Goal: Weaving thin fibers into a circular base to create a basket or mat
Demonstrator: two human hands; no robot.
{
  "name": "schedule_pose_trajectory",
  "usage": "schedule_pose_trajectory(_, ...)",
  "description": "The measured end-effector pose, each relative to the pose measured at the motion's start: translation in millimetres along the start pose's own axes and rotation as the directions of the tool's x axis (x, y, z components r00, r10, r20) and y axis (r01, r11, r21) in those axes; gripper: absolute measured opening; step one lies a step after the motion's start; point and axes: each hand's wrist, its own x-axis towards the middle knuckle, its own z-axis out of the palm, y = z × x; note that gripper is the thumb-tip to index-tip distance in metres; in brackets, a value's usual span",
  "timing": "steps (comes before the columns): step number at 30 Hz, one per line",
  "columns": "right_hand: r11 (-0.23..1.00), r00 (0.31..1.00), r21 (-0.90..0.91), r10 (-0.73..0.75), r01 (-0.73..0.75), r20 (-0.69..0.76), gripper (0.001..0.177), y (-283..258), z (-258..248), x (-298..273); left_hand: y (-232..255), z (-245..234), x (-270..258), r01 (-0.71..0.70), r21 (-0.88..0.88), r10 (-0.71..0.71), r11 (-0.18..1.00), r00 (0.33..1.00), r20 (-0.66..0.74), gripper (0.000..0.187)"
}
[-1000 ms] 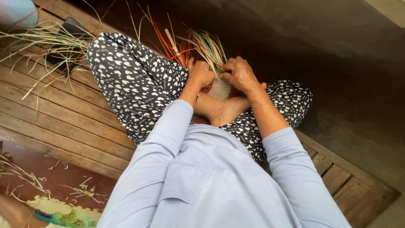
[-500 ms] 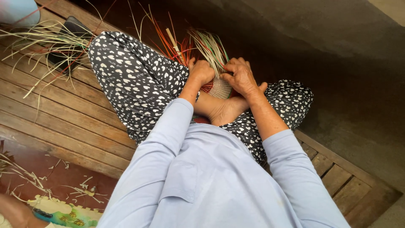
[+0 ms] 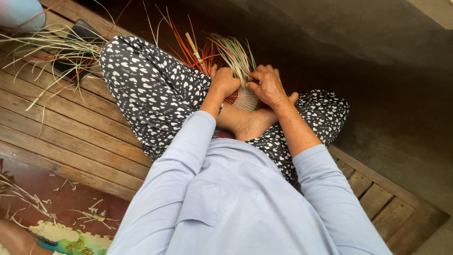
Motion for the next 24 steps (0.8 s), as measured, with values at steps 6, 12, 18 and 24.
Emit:
schedule_pose_trajectory(6,0.995,0.997,0.078,0.052,-0.056,0.051,0.011,2.6,-0.7,3.8,-2.3,1.5,0.5,-0.019,0.045,0.021,0.999,0.999,-0.042,0.030)
schedule_pose_trajectory(12,0.993,0.992,0.005,-0.118,0.117,0.043,0.010,-11.4,-21.1,-6.7,22.7,-10.4,-19.4,0.025,0.009,-0.025,1.000,0.999,-0.036,0.039)
schedule_pose_trajectory(18,0.983,0.979,0.053,-0.180,0.175,0.093,0.008,-9.1,-38.4,-2.0,17.8,3.4,-13.8,-0.045,0.222,0.036,0.974,0.998,0.044,0.047)
schedule_pose_trajectory(24,0.996,0.988,-0.090,0.031,-0.018,0.148,0.012,-27.2,-41.3,31.7,34.8,-16.0,-35.7,-0.092,0.106,0.089,0.990,0.996,0.028,0.054)
